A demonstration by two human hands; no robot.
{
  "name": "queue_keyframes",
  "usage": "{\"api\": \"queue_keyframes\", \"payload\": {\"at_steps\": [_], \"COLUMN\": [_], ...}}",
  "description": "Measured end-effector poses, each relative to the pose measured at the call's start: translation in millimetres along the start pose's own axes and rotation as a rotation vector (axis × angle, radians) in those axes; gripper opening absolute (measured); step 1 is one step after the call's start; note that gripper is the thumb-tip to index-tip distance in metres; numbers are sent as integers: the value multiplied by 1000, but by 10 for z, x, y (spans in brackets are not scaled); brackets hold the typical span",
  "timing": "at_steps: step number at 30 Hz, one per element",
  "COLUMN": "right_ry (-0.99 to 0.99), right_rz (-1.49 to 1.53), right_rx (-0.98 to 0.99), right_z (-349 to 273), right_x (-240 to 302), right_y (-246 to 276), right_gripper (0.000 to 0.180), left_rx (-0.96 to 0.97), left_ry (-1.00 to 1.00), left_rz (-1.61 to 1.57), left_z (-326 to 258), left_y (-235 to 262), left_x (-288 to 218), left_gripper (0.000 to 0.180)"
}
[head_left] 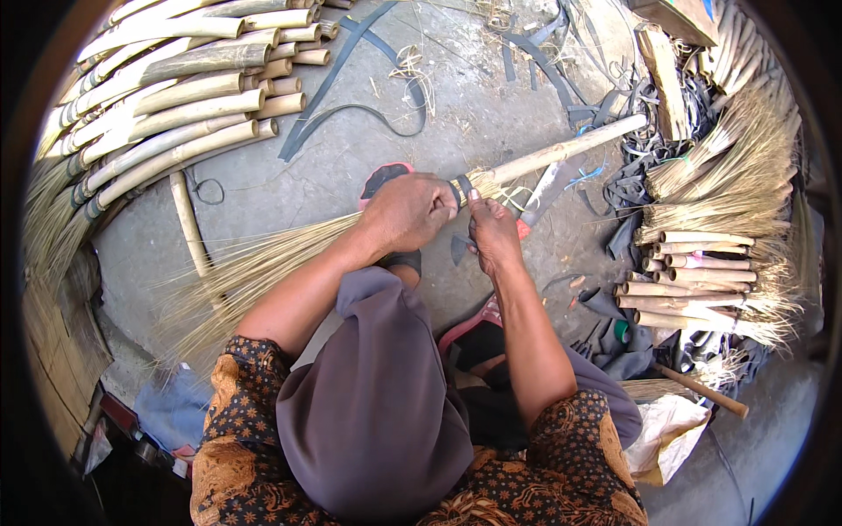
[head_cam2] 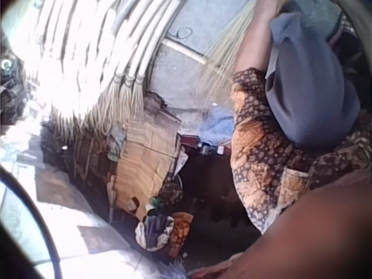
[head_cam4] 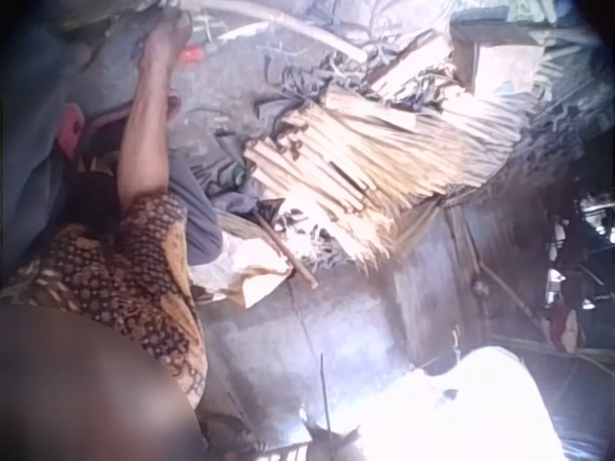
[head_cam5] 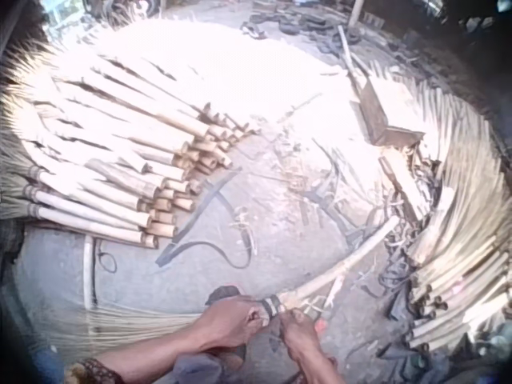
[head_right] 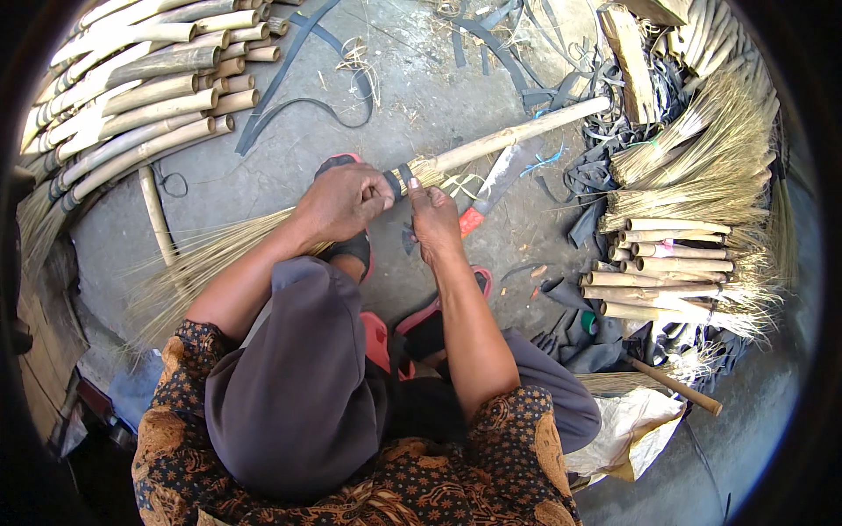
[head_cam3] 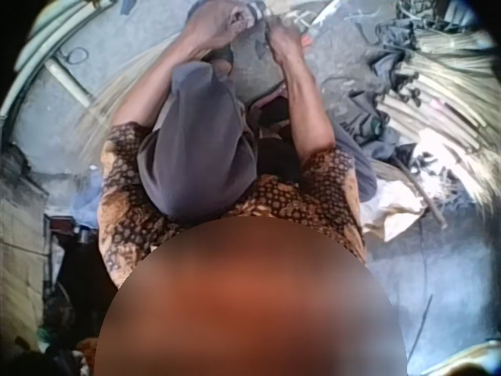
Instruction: The person gathers bundles of straw, aligns them, and secures them to bamboo handles using strips of material and a knife. The finished brooms are placed in a pile nearby.
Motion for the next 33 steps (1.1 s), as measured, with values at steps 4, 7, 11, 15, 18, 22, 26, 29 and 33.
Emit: {"api": "queue_keyframes", "payload": {"at_steps": [4,7,11,15,18,22,26,29,33], "right_ry": [27,37,6,56,35,-47,-34,-23,-35], "right_rz": [-40,-62,-17,-22,-55,112,119,92,69], "right_rx": [-68,-75,-113,-47,-25,90,78,65,67], "right_z": [61,116,146,93,75,105,147,167,177], "right_x": [98,137,157,205,183,61,16,24,27], "right_y": [-89,-146,-175,-219,-195,-165,-145,-143,-140], "right_gripper": [38,35,33,32,30,28,29,30,33], "left_rx": [451,596,177,-224,126,266,57,25,-94], "left_ry": [-126,-122,114,40,310,404,231,223,342], "left_rz": [-168,-9,-130,488,462,205,-449,-329,-473], "left_z": [-201,-185,13,95,133,181,324,435,417], "left_y": [-480,-586,-206,138,-83,-171,-6,34,10], "left_x": [-216,-166,92,92,266,470,583,653,658], "left_gripper": [10,11,16,50,74,78,70,48,36]}}
Point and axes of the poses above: each hand's wrist, its own z-axis towards the middle knuckle, its own y-axis out of the back of the hand, x = y × z, the point moved 5 cm from there along z, towards the middle knuckle, and after that the axes turned 9 degrees about -y, right-handed, at the moved point
